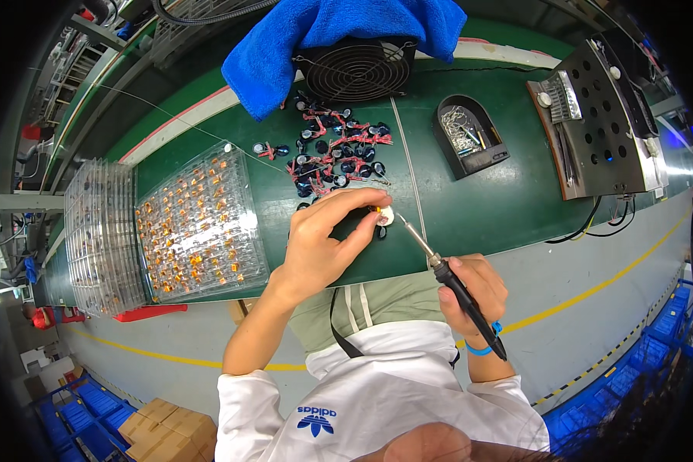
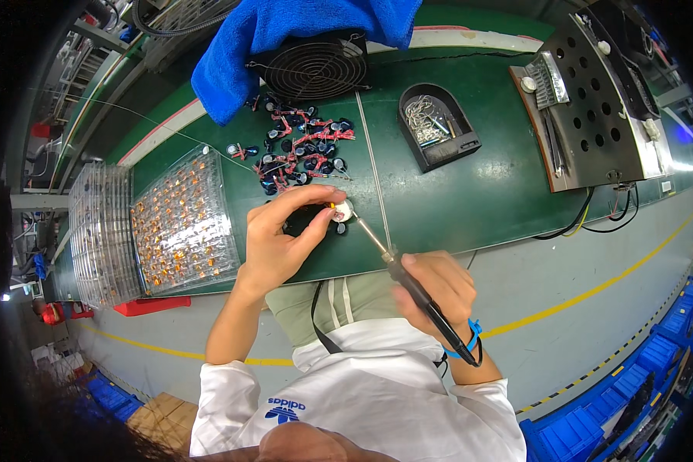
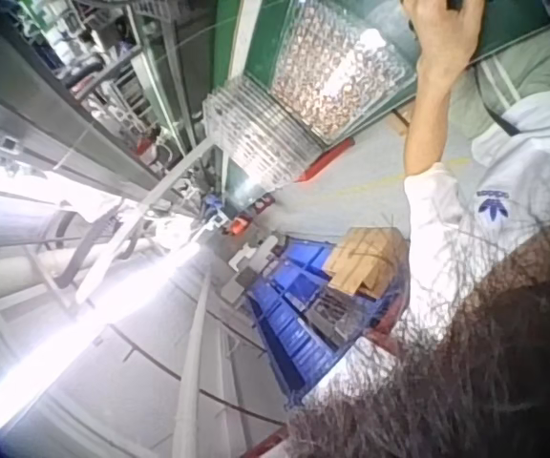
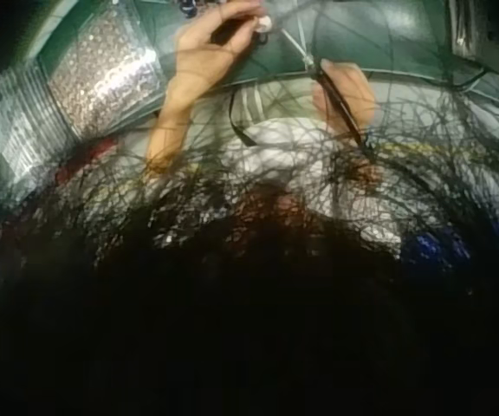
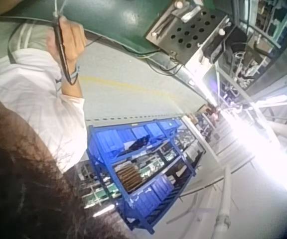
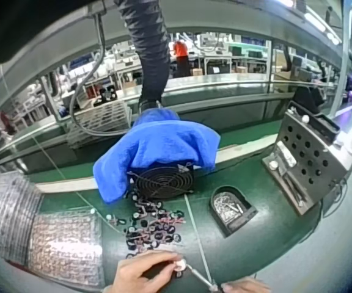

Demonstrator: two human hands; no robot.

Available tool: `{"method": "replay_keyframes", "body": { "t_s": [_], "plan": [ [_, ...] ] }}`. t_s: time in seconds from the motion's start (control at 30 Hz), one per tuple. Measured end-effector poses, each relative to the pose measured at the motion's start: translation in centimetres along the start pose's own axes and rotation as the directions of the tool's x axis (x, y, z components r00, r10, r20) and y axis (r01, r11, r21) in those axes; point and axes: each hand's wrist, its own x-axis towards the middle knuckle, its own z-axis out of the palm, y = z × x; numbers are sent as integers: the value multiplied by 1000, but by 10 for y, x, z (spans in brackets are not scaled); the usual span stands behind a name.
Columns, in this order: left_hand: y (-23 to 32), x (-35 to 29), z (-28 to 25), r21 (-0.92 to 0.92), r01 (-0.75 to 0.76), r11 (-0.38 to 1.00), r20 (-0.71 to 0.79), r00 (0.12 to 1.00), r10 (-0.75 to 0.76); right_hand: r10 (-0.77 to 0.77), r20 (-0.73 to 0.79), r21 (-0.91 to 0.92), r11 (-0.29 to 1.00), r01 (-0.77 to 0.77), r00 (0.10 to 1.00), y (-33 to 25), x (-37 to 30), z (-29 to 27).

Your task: Soldering wires and small components onto circular printed circuit boards at an assembly workstation.

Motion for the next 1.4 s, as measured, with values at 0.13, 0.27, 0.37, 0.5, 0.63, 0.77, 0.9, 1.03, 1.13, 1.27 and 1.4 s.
{"method": "replay_keyframes", "body": {
  "t_s": [0.13,0.27,0.37,0.5,0.63,0.77,0.9,1.03,1.13,1.27,1.4],
  "plan": [
    [8,0,-17,179,-67,982,17,998,65,8,-13,0,1000,-8,1000,-2,4,4],
    [8,-17,-19,127,-58,990,-36,997,63,66,-50,-122,990,-72,997,-3,-5,8],
    [17,-20,-16,14,-118,993,-24,993,118,180,-165,-47,981,-190,970,6,-11,11],
    [48,-40,-58,87,-128,988,-157,978,140,191,-163,-23,980,-198,968,14,0,25],
    [75,-81,-161,293,133,947,-505,862,35,243,-62,111,966,-235,968,9,15,35],
    [69,-132,-293,457,393,798,-737,669,92,308,-68,130,946,-298,949,16,15,41],
    [56,-193,-425,524,570,633,-822,532,202,280,-41,106,956,-274,959,18,16,42],
    [42,-237,-487,482,697,530,-867,466,175,252,-34,100,964,-248,967,21,16,48],
    [39,-242,-479,507,720,474,-847,518,119,237,-51,92,968,-231,970,17,19,47],
    [43,-263,-456,485,808,335,-874,461,154,256,-50,97,963,-250,965,13,19,46],
    [29,-279,-436,173,683,710,-951,303,-59,245,-48,121,964,-238,968,13,19,47]
  ]
}}
